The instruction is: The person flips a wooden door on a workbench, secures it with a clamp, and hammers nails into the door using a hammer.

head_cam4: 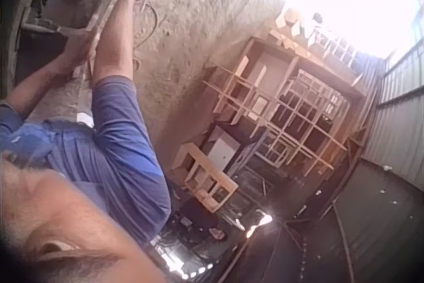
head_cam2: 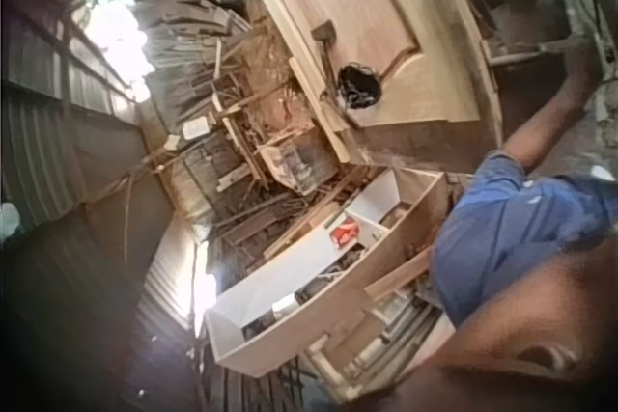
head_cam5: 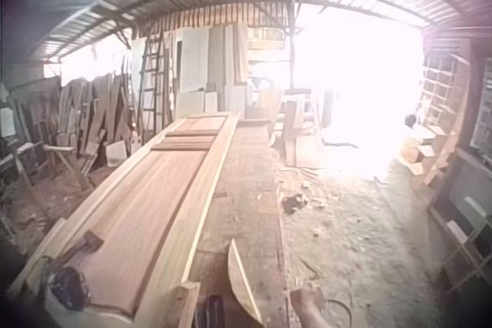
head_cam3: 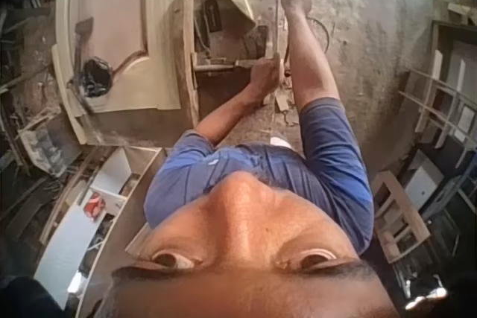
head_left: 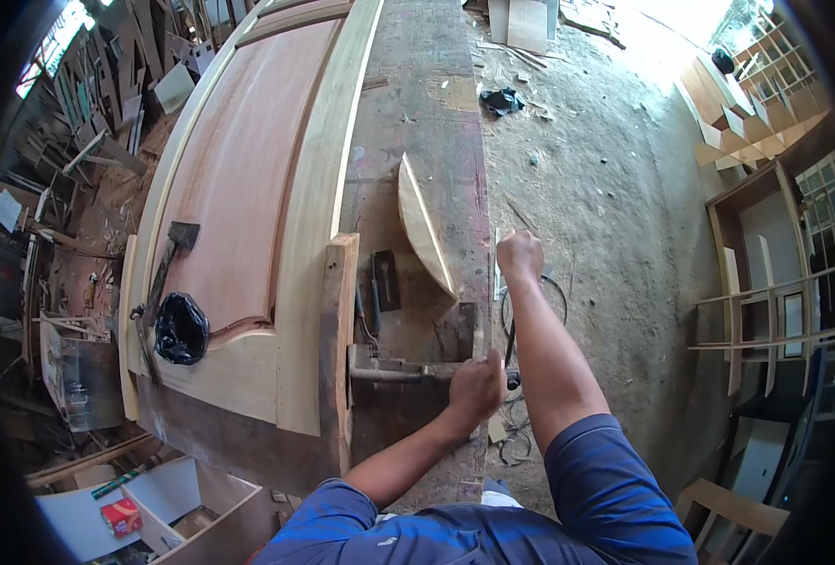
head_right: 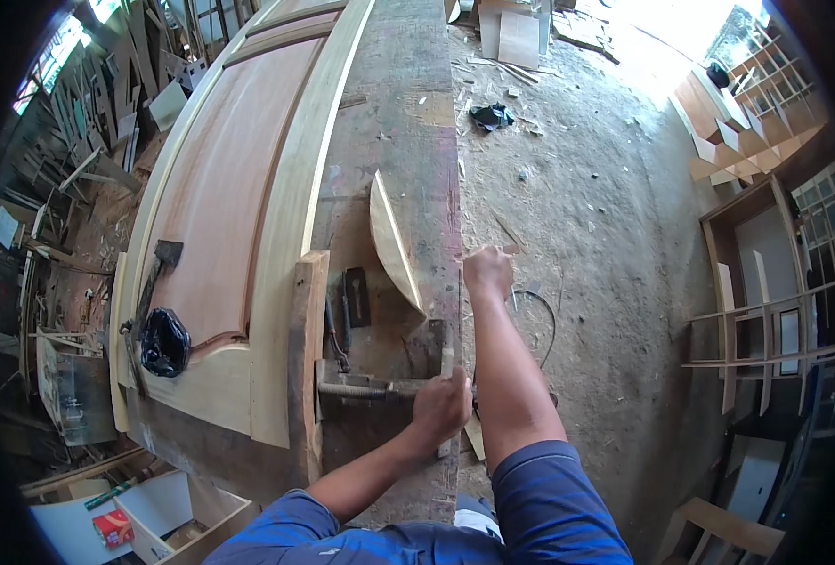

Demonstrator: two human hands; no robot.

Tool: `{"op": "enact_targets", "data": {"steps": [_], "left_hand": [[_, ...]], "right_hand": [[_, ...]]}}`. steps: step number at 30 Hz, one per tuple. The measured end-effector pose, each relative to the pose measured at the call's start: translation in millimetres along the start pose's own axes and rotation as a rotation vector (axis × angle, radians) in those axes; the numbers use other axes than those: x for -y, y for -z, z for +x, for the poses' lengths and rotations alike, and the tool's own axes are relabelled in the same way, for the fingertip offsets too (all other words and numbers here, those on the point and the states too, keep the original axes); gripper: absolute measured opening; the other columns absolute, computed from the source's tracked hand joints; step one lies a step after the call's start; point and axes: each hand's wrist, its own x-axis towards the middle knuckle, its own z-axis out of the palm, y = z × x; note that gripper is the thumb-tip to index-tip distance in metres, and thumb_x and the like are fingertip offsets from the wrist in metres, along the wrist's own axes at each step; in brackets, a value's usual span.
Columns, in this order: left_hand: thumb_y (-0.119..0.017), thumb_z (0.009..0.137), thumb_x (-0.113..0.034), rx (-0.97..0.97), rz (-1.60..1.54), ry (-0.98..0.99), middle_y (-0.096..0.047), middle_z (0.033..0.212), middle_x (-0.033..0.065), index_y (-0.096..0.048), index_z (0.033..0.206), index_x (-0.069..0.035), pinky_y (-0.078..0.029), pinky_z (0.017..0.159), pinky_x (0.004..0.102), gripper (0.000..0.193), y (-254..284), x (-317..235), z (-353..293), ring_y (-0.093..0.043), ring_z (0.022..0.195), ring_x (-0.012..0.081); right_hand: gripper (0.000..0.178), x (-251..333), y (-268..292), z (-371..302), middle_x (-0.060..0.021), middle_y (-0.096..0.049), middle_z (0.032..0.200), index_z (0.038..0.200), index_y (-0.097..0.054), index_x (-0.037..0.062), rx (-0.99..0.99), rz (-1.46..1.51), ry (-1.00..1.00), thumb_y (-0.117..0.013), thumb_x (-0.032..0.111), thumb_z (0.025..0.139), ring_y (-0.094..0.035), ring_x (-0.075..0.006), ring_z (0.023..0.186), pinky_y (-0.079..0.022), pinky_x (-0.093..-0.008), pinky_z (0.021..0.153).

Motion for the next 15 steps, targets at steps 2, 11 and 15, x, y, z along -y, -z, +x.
{"op": "enact_targets", "data": {"steps": [2,11,15], "left_hand": [[-0.063,0.094,-0.011,0.009,0.017,0.008,-0.071,0.078,0.0210,-0.056,0.109,0.003,-0.056,0.066,0.0521,0.022,-7.2,3.1,-1.5,-0.071,0.072,0.0393],[-0.057,0.107,-0.017,-0.149,-0.128,0.002,-0.068,0.083,0.0258,-0.053,0.112,-0.003,-0.053,0.074,0.0606,0.015,0.3,12.1,-11.6,-0.069,0.083,0.0496],[-0.057,0.109,-0.019,-0.295,-0.358,0.001,-0.072,0.098,0.0247,-0.062,0.109,-0.003,-0.055,0.081,0.0562,0.017,57.5,-12.2,-66.0,-0.071,0.095,0.0463]], "right_hand": [[0.041,-1.3,-5.1,0.9,-0.0305,-0.074,0.124,0.111,-0.080,-0.0026,0.008,-0.021,-0.005,-0.054,0.028,0.101,-0.072,-0.0464,0.118,-0.057,-0.0525,0.103],[0.045,-20.5,-28.9,3.2,-0.0285,-0.077,0.117,0.112,-0.080,-0.0019,-0.120,0.051,0.254,-0.057,0.036,0.101,-0.072,-0.0507,0.114,-0.056,-0.0545,0.102],[0.057,-74.5,-19.7,-23.9,-0.0272,-0.069,0.135,0.142,-0.063,0.0034,-0.240,0.230,0.314,-0.071,0.037,0.096,-0.064,-0.0476,0.127,-0.049,-0.0521,0.112]]}}
